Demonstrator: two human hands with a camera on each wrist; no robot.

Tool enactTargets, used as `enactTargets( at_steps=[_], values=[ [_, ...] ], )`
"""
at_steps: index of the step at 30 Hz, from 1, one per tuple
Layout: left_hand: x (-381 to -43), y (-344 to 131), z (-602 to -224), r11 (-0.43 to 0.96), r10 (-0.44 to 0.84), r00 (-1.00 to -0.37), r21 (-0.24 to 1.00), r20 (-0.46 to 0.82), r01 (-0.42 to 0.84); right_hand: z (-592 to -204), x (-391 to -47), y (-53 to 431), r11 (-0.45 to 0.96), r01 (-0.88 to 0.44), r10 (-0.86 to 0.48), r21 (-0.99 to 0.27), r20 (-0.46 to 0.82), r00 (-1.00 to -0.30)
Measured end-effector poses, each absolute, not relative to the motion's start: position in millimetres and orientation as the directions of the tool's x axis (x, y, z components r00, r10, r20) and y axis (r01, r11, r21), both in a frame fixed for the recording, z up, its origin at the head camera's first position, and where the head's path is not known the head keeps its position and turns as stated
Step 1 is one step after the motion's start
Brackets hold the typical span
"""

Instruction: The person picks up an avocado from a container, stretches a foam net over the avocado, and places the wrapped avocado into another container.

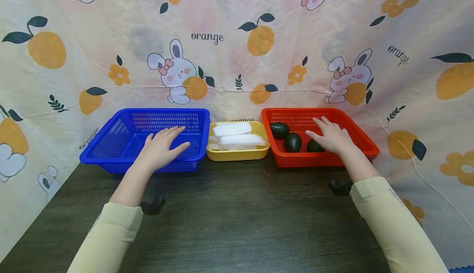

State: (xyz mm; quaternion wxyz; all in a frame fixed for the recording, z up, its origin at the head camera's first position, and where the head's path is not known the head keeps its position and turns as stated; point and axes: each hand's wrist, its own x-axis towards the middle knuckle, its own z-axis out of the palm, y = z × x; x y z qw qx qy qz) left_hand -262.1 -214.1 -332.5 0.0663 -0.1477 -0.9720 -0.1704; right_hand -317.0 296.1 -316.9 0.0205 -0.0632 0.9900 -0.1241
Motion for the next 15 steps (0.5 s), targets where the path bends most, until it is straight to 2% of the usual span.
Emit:
enactTargets(
  at_steps=[8, 15],
  values=[
    [-254, -217, -346, 0.862, 0.307, -0.922, 0.341, 0.236, 0.374, -326, -324, 305, 0.96, -0.101, -0.12, -0.261, -0.056, -0.991],
    [-247, -215, -353, 0.826, 0.308, -0.922, 0.416, 0.233, 0.381, -330, -329, 308, 0.947, -0.098, -0.131, -0.305, -0.088, -0.988]
  ],
)
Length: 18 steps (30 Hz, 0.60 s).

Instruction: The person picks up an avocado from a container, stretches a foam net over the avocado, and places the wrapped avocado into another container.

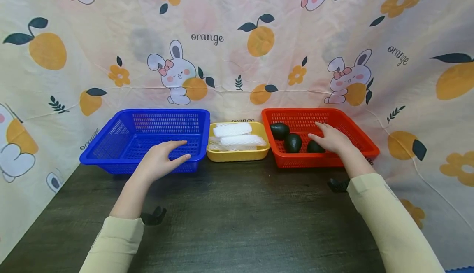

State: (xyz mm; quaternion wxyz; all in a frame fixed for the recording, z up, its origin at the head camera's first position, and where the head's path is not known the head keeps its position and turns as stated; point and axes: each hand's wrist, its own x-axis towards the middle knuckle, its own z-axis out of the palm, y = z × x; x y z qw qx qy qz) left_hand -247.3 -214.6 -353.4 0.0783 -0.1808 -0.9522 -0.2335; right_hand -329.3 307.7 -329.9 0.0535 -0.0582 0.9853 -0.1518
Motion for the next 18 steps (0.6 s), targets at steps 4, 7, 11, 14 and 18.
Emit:
enactTargets(
  at_steps=[4, 7, 11, 14, 18],
  values=[
    [-245, -214, -357, 0.808, 0.304, -0.923, 0.448, 0.236, 0.381, -334, -333, 309, 0.937, -0.083, -0.126, -0.341, -0.105, -0.986],
    [-244, -213, -361, 0.802, 0.299, -0.922, 0.46, 0.245, 0.382, -337, -335, 310, 0.933, -0.068, -0.119, -0.354, -0.126, -0.985],
    [-244, -211, -365, 0.796, 0.294, -0.921, 0.468, 0.257, 0.385, -341, -337, 310, 0.93, -0.056, -0.12, -0.362, -0.157, -0.98],
    [-243, -210, -367, 0.789, 0.288, -0.92, 0.478, 0.267, 0.386, -343, -338, 311, 0.93, -0.059, -0.129, -0.364, -0.169, -0.977],
    [-244, -209, -370, 0.773, 0.283, -0.913, 0.493, 0.295, 0.399, -345, -338, 310, 0.928, -0.057, -0.133, -0.369, -0.184, -0.974]
  ],
)
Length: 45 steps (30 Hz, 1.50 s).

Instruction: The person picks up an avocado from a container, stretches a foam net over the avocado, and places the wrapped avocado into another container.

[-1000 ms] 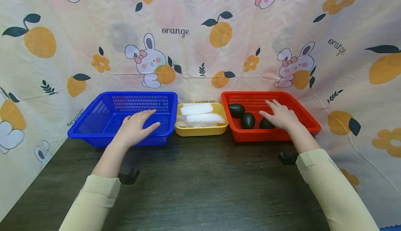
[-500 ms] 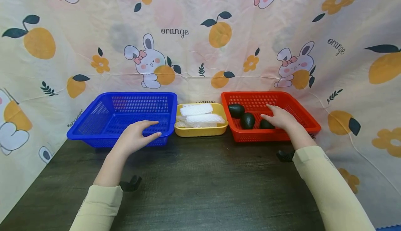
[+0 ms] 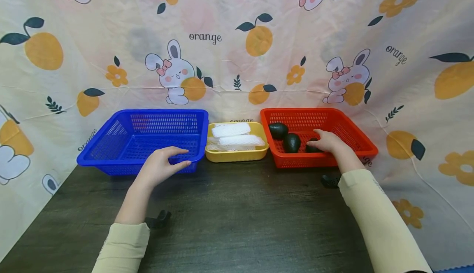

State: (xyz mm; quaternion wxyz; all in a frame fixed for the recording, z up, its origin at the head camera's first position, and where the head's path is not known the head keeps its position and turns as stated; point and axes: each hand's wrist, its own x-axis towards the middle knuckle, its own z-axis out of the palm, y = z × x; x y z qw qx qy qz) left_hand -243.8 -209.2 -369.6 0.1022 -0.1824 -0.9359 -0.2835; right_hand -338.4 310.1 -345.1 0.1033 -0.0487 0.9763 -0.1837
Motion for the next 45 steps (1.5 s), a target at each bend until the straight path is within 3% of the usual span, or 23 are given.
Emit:
enactTargets(
  at_steps=[11, 26, 45],
  values=[
    [-244, -209, -376, 0.757, 0.263, -0.92, 0.528, 0.292, 0.384, -349, -342, 309, 0.921, -0.003, -0.111, -0.39, -0.253, -0.961],
    [-246, -212, -374, 0.74, 0.23, -0.939, 0.582, 0.254, 0.338, -352, -348, 309, 0.92, -0.026, -0.148, -0.392, -0.285, -0.947],
    [-252, -213, -375, 0.731, 0.213, -0.953, 0.613, 0.214, 0.301, -361, -359, 316, 0.886, 0.071, -0.093, -0.458, -0.326, -0.941]
  ],
)
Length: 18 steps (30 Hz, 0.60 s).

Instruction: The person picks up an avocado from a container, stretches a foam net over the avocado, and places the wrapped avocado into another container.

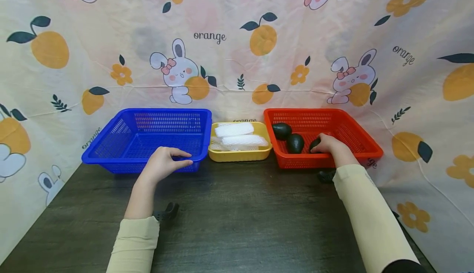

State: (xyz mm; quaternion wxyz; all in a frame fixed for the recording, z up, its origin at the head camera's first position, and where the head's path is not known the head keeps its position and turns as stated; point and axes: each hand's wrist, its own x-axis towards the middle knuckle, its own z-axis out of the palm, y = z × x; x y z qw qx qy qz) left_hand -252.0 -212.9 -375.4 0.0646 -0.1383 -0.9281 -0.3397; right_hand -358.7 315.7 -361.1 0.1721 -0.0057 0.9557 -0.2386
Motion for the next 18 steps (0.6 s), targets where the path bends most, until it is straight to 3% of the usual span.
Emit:
enactTargets(
  at_steps=[18],
  values=[
    [-249.5, -212.1, -375.4, 0.717, 0.21, -0.952, 0.627, 0.222, 0.305, -361.0, -357.2, 314.8, 0.908, -0.007, -0.145, -0.419, -0.3, -0.943]
  ],
)
